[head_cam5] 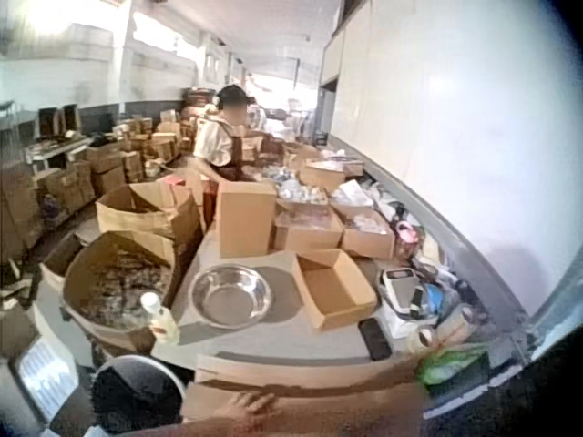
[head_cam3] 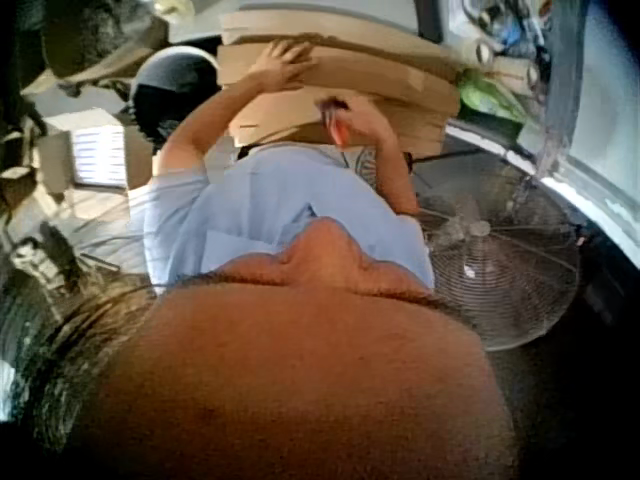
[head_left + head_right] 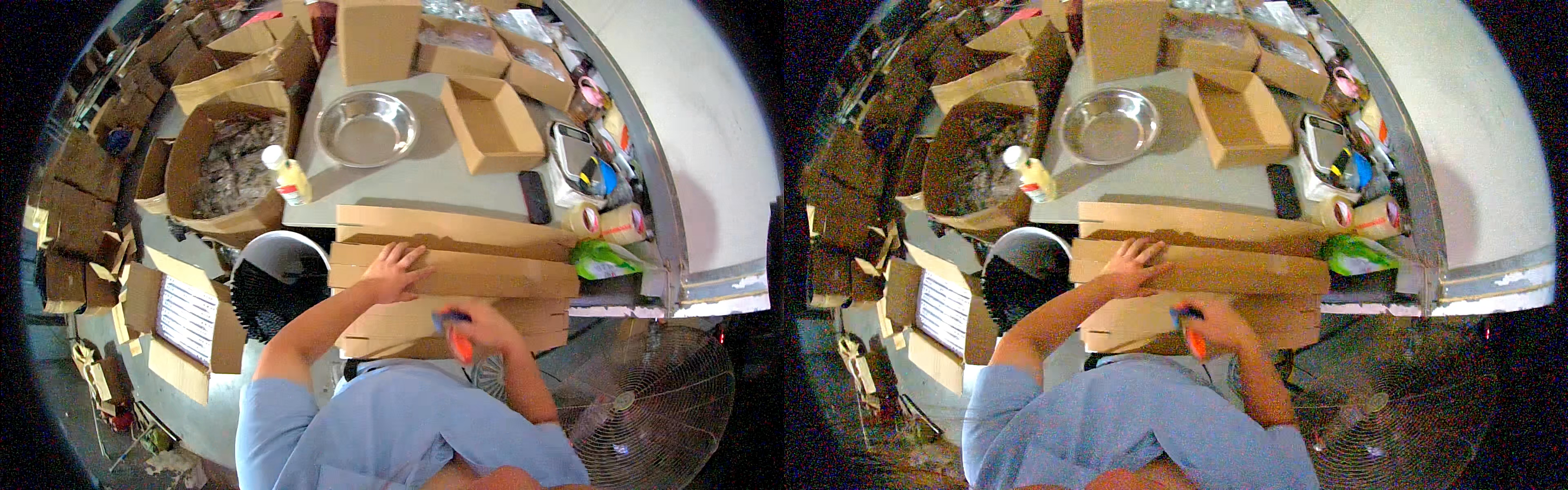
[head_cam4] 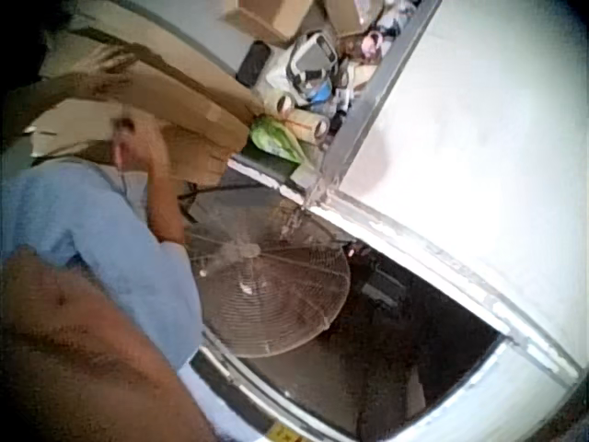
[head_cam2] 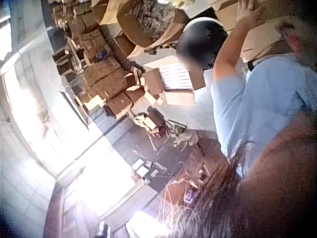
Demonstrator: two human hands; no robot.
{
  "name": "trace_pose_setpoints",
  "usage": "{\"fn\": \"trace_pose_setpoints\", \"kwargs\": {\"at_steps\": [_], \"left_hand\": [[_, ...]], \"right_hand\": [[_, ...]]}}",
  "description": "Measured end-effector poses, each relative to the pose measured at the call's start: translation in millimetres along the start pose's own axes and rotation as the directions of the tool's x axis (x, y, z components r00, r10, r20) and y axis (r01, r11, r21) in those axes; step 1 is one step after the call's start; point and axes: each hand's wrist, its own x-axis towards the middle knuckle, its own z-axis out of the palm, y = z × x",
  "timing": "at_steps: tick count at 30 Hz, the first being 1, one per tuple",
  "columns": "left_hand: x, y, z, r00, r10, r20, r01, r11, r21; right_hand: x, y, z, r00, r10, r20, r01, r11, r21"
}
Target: The person places a metal drawer slide into a long cardboard box, adds a plastic bag containing screws and small brackets, and seals the box with adhesive tape using a tape dispenser.
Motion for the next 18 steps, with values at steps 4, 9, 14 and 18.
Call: {"fn": "trace_pose_setpoints", "kwargs": {"at_steps": [4, 9, 14, 18], "left_hand": [[-36.4, -35.9, 4.5, 0.991, 0.044, -0.123, -0.049, 0.998, -0.036], [-45.9, -39.8, -0.4, 0.984, 0.033, -0.174, -0.046, 0.996, -0.071], [-42.3, -44.1, 0.2, 0.971, 0.061, -0.230, -0.067, 0.998, -0.014], [-46.4, -51.4, 24.0, 0.959, 0.009, -0.283, -0.032, 0.996, -0.078]], "right_hand": [[90.1, -48.4, -11.8, 0.856, -0.158, -0.491, 0.219, 0.973, 0.068], [136.0, -68.6, -4.5, 0.901, 0.200, -0.384, -0.330, 0.892, -0.309], [125.9, -68.6, 4.1, 0.860, 0.221, -0.461, -0.319, 0.937, -0.145], [64.1, -57.5, 74.6, 0.897, -0.013, -0.441, -0.134, 0.944, -0.300]]}}
